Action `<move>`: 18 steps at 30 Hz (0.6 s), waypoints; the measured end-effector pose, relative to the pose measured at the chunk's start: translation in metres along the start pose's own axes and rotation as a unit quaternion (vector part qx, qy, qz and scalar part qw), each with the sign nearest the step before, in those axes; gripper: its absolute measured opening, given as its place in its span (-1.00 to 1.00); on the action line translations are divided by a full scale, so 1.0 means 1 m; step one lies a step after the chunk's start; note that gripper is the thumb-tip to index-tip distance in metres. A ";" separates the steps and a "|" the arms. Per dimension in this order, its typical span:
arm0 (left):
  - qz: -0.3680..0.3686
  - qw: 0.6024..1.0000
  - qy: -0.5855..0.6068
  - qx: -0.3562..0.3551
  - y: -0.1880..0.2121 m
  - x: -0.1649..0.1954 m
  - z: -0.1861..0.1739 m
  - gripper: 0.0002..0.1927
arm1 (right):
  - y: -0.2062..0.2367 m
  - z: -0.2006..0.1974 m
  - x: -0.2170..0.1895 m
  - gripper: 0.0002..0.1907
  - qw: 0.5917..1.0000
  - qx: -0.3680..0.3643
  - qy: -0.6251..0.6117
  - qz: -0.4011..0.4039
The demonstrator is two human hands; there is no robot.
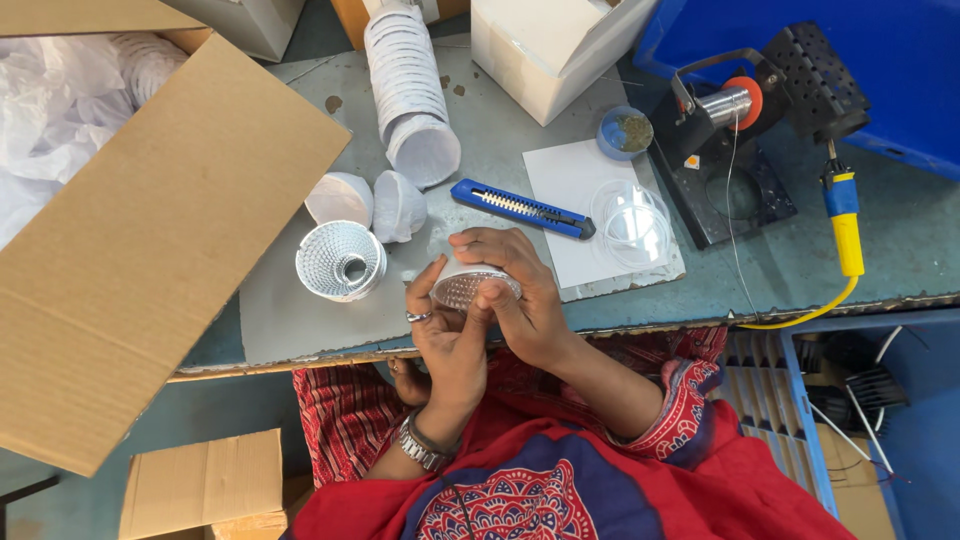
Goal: The person wraps cone-shaped metal lamp reflectors in plastic film and packs them into cardboard boxes. They take reflectors from a stack, cover each with plastic wrap, and place the wrapped reflectors into a box on the workbench.
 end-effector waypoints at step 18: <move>0.124 0.992 -0.023 0.002 -0.164 0.167 -0.015 -0.40 | 0.002 -0.022 0.033 -0.25 0.984 0.024 -0.132 0.119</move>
Point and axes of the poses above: each hand's wrist, its own y-axis away from the middle knuckle, its own z-axis out of the palm, x = y × z, the point moved 4 cm from there along -y, towards the middle knuckle, and after that the axes turned 4 degrees about y, right-handed, at the moved point
